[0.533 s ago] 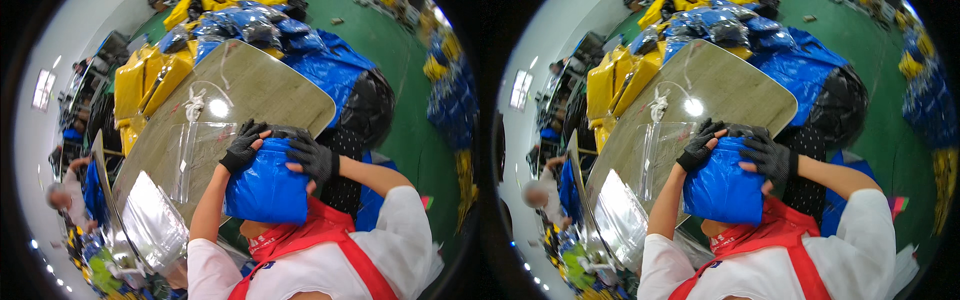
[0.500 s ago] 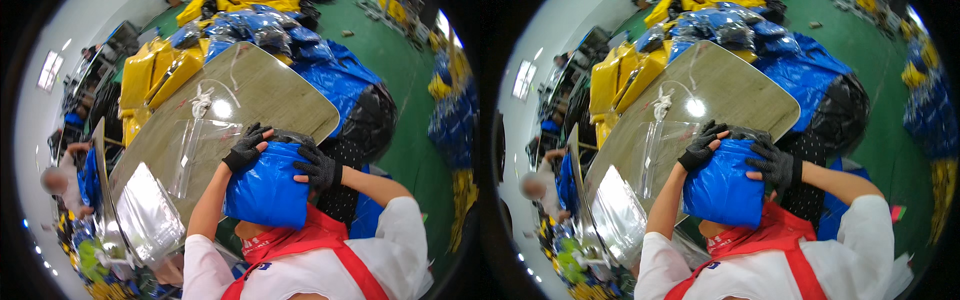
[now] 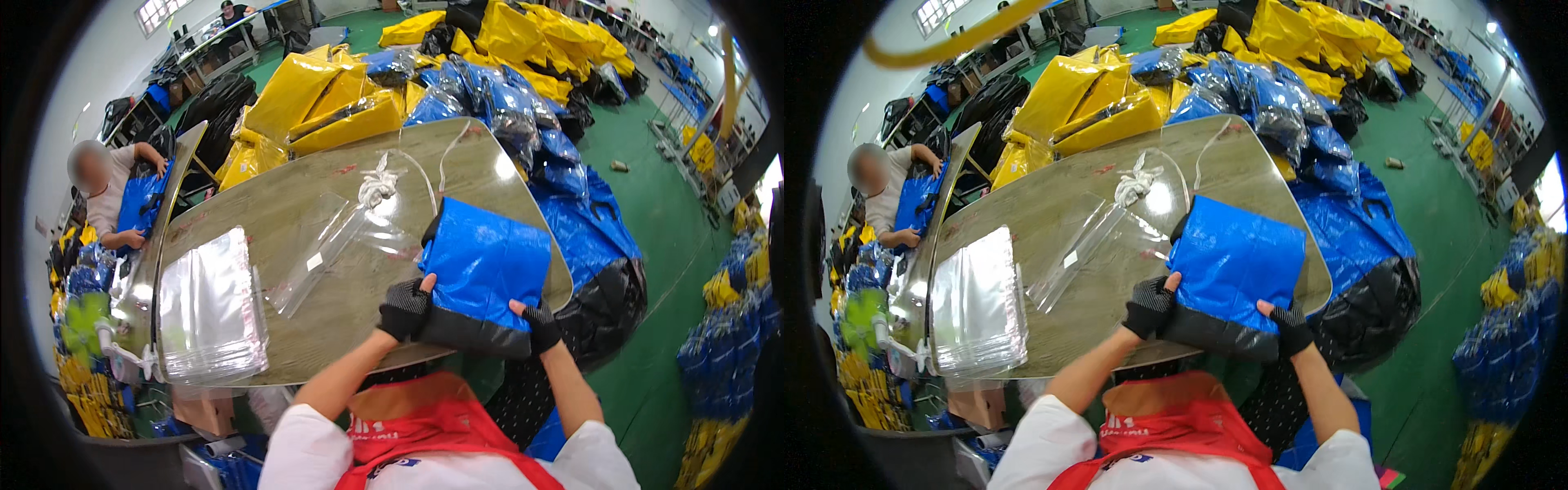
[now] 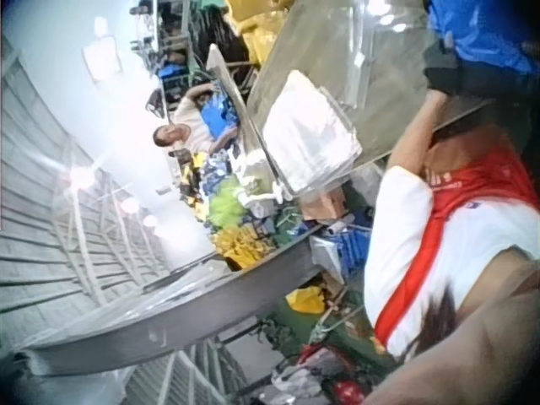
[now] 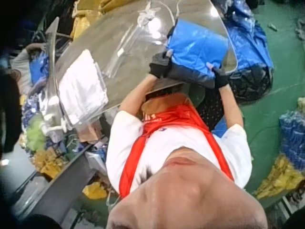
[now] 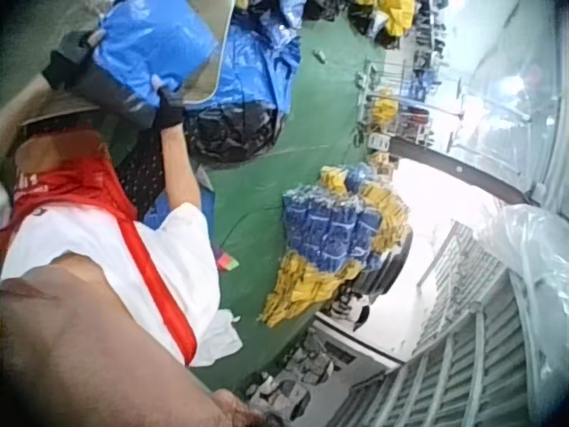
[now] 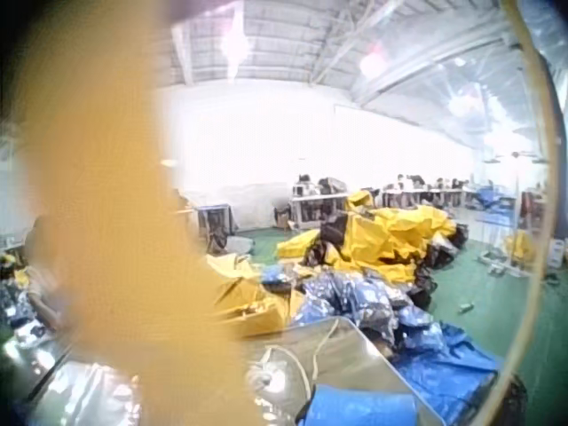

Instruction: The person repeatedly places blue and black plastic bags into clear poly bags on a table, folds the openings, and stacks the sealed packages. The worker handles each bag one at a time and continues the cycle throughout the clip.

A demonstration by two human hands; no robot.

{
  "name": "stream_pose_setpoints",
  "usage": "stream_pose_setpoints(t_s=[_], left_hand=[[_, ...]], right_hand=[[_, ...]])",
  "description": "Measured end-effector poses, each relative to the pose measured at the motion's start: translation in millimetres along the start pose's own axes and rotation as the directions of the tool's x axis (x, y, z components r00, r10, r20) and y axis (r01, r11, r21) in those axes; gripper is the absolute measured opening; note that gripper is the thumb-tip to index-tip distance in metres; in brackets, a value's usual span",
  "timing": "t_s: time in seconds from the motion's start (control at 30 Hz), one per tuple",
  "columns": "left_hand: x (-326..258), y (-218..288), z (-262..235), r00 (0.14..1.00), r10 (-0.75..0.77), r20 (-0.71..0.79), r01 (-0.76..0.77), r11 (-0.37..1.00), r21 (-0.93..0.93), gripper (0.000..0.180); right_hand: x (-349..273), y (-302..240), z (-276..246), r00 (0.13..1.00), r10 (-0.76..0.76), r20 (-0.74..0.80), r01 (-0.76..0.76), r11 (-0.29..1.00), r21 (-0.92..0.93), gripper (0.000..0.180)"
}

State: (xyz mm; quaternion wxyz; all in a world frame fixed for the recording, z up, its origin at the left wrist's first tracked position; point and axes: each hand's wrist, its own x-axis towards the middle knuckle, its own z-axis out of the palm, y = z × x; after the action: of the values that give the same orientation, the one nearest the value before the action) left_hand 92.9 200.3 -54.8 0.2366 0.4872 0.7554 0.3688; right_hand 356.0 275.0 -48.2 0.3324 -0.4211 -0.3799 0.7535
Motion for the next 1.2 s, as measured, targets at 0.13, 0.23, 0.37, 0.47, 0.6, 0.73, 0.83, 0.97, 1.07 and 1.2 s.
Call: stream_pose_setpoints(t_s=[0.13,0.23,0.37,0.47,0.6,0.73,0.83,0.97,1.07,1.2], left_hand=[[136.7,-33.1,-35.7,0.954,0.242,-0.175,-0.123,0.852,0.509,0.034],[207.3,-126.2,-83.9,0.972,0.214,-0.101,-0.151,0.889,0.433,0.026],[139.9,-95.1,-81.3,0.874,0.480,-0.078,-0.433,0.841,0.324,0.030],[38.9,-88.4,-110.1,0.833,0.455,0.315,-0.549,0.752,0.365,0.065],[-7.6,-137.3,-127.7,0.915,0.319,0.248,-0.403,0.674,0.619,0.046],[-46.8,-117.3,-113.7,0.881,0.292,0.372,-0.453,0.747,0.486,0.048],[-61.1,-123.1,-113.9,0.876,0.340,0.341,-0.466,0.775,0.426,0.055],[-43.2,-157.0,-135.8,0.900,0.395,0.184,-0.423,0.687,0.591,0.049],[-55.4,-159.0,-126.1,0.896,0.368,0.249,-0.444,0.706,0.552,0.047],[-83.7,-113.1,-109.5,0.922,0.292,0.256,-0.381,0.807,0.451,0.055]], right_hand=[[9.3,3.1,-11.1,0.993,0.065,-0.096,-0.061,0.997,0.047,0.059],[10.1,0.7,3.7,0.984,0.129,-0.120,-0.131,0.991,-0.010,0.060],[-12.5,-13.3,-15.1,0.985,0.122,-0.119,-0.125,0.992,-0.015,0.057],[-32.8,-14.0,-6.8,0.994,0.090,-0.056,-0.091,0.996,-0.023,0.057],[-43.3,3.9,3.1,0.984,0.176,-0.021,-0.177,0.967,-0.186,0.059],[-70.8,0.8,19.7,0.988,0.153,0.020,-0.146,0.969,-0.199,0.058],[-97.0,-7.3,13.8,0.988,0.142,0.056,-0.134,0.982,-0.132,0.057],[-109.5,0.5,4.0,0.986,0.167,0.018,-0.163,0.978,-0.133,0.056],[-116.2,2.8,10.5,0.986,0.166,0.007,-0.163,0.975,-0.154,0.057],[-116.5,-4.4,13.1,0.978,0.195,0.070,-0.175,0.958,-0.226,0.058]])
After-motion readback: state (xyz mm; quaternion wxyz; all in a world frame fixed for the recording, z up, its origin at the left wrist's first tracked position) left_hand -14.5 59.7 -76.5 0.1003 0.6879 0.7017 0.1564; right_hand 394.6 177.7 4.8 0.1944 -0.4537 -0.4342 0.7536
